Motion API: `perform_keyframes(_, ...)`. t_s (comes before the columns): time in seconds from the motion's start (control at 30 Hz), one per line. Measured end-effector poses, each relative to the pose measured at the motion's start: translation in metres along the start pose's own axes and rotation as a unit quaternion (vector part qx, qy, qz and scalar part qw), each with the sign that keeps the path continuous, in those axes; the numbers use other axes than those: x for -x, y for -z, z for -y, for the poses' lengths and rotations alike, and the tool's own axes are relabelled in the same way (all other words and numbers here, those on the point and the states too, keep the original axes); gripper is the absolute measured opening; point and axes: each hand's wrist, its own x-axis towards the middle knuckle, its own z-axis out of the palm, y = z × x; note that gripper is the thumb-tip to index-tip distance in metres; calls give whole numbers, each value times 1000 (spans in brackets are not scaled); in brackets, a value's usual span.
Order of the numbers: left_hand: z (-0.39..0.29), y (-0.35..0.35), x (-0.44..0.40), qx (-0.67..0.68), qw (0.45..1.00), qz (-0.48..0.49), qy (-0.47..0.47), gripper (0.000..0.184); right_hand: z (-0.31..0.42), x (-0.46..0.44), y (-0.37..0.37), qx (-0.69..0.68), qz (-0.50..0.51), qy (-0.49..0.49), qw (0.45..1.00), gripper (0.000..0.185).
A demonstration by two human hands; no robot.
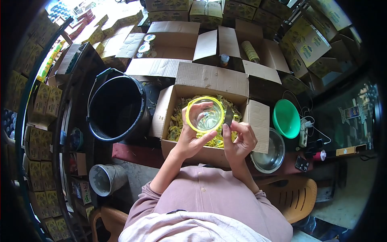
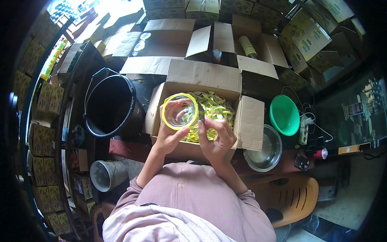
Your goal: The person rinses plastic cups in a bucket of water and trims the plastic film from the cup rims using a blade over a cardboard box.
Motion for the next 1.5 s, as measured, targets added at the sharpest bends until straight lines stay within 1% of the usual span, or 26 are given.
perform_keyframes(0.03,1,-1,0,-1,1000,-16,6,70,-1,2,0,2,-1,5,1000,18)
perform_keyframes(0.13,6,-2,1,-68,996,-56,-5,70,-3,5,-1,11,-2,26,1000,18)
perform_keyframes(0.17,4,-2,2,-75,995,-56,17,70,-3,5,-2,14,-1,34,999,18)
perform_keyframes(0.27,-4,-6,-2,-61,997,-45,21,70,-6,4,-9,15,-15,69,997,18)
perform_keyframes(0.37,5,-6,1,-123,991,-50,1,69,-5,5,-12,28,-17,75,997,17)
perform_keyframes(0.47,6,-9,3,-138,989,-57,-1,69,-5,6,-13,44,-23,67,997,18)
perform_keyframes(0.57,4,-12,4,-143,987,-65,17,68,-8,7,-14,53,-36,61,996,18)
perform_keyframes(0.67,8,-11,5,-198,979,-47,-1,66,-8,7,-15,62,-44,70,995,18)
perform_keyframes(0.77,7,-12,4,-208,977,-40,-4,66,-10,5,-15,73,-47,90,992,19)
perform_keyframes(0.87,8,-10,6,-271,962,-18,-11,62,-9,4,-13,83,-39,72,993,18)
perform_keyframes(0.97,5,-9,7,-288,958,3,-18,38,-7,0,-14,102,-45,84,990,17)
perform_keyframes(1.03,-1,-12,6,-263,965,-8,7,32,-7,-3,-14,98,-40,73,992,17)
perform_keyframes(1.1,-2,-10,6,-285,959,0,2,39,-9,-7,-14,74,-31,63,995,17)
perform_keyframes(1.17,1,-4,6,-350,936,27,-32,62,-12,-10,-11,31,-16,51,998,18)
perform_keyframes(1.27,-6,-7,4,-177,984,-5,34,53,-15,-13,-9,13,-6,69,998,22)
perform_keyframes(1.37,-3,-4,7,-194,981,25,22,64,-17,-14,-6,22,-4,73,997,22)
perform_keyframes(1.47,-2,1,6,-195,979,59,18,66,-18,-16,-2,7,12,69,998,23)
perform_keyframes(1.5,-2,2,5,-180,982,53,28,66,-18,-16,-2,8,14,67,998,23)
